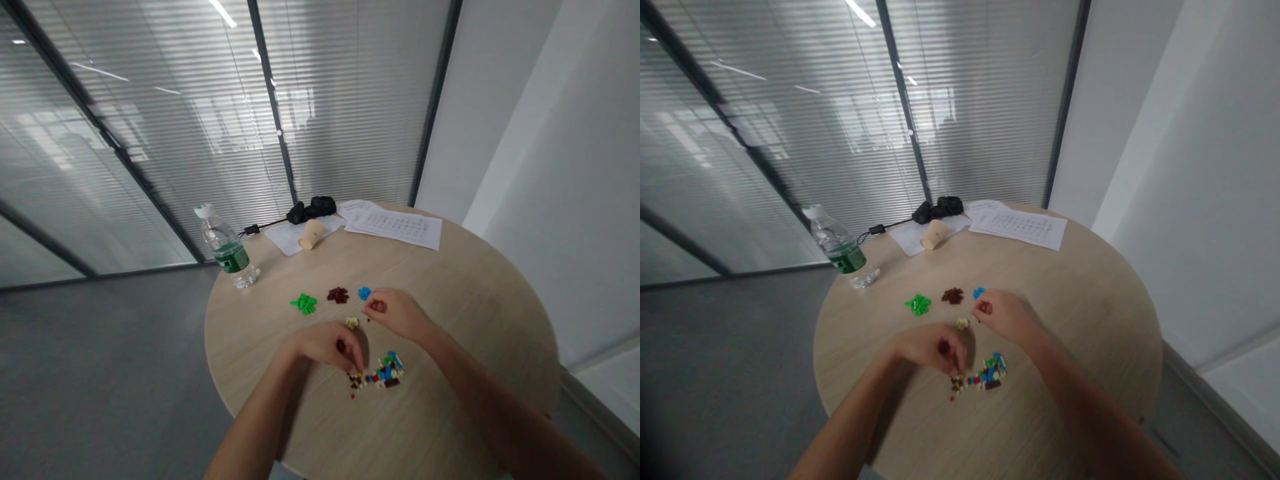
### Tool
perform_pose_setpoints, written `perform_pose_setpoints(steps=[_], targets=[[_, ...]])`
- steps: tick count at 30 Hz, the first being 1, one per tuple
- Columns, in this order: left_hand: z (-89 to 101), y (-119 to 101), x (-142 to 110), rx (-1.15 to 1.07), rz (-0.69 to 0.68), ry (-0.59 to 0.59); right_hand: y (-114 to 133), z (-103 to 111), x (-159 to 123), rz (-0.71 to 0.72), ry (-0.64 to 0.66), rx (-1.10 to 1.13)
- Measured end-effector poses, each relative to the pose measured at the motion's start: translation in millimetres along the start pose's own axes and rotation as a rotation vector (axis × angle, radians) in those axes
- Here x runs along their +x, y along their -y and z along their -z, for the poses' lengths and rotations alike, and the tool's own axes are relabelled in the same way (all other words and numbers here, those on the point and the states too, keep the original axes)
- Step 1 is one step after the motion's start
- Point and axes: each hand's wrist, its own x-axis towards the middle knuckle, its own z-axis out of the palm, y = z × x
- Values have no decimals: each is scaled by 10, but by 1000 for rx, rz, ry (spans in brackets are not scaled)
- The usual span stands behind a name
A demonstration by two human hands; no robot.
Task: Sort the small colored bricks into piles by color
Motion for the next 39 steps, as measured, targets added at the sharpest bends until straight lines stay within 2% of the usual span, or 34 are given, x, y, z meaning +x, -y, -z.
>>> perform_pose_setpoints(steps=[3,11,19,25,32,39], targets=[[-11,27,19,-5,-14,18,22,7,-6,11,15,-9],[-18,-69,11,25,-15,40,36,4,-5,19,35,-21],[-48,-32,45,12,-41,61,70,31,-8,10,45,-44],[-44,-28,49,5,-75,50,46,9,-3,8,38,4],[-30,18,57,36,-52,54,36,18,-4,13,19,23],[-22,-39,33,31,-63,53,68,49,0,-2,38,6]])
